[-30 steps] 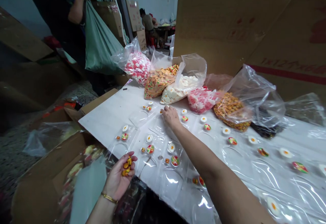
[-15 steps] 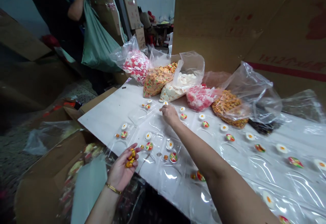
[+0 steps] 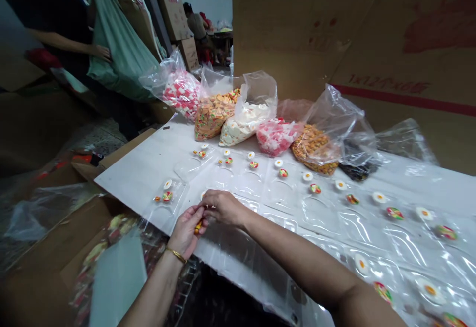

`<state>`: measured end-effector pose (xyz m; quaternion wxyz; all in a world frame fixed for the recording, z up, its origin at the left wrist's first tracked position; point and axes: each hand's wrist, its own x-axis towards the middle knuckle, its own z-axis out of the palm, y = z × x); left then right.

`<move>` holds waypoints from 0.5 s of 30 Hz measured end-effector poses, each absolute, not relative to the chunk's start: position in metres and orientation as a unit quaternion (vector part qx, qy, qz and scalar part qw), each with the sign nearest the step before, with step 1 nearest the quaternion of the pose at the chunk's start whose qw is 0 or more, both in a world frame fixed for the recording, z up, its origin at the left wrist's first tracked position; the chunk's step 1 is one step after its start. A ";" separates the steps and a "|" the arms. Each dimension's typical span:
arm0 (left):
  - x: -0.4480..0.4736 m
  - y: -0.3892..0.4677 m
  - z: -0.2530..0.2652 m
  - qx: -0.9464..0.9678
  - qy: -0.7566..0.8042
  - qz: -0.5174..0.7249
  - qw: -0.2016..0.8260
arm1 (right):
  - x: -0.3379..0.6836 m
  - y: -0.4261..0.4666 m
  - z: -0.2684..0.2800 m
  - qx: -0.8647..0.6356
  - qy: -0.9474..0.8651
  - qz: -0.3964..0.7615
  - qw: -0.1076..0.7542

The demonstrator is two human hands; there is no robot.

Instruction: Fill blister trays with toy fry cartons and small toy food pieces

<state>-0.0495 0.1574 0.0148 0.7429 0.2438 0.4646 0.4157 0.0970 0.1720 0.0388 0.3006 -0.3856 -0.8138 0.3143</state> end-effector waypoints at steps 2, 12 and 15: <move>-0.045 0.156 0.013 0.259 0.476 0.406 0.736 | 0.098 0.165 0.035 -0.398 -0.791 0.340 0.316; -0.054 0.144 0.019 0.182 0.475 0.394 0.766 | 0.205 0.228 0.003 -0.760 -0.531 0.166 0.337; -0.057 0.141 0.020 0.179 0.480 0.394 0.763 | 0.210 0.239 0.003 -0.772 -0.546 0.134 0.297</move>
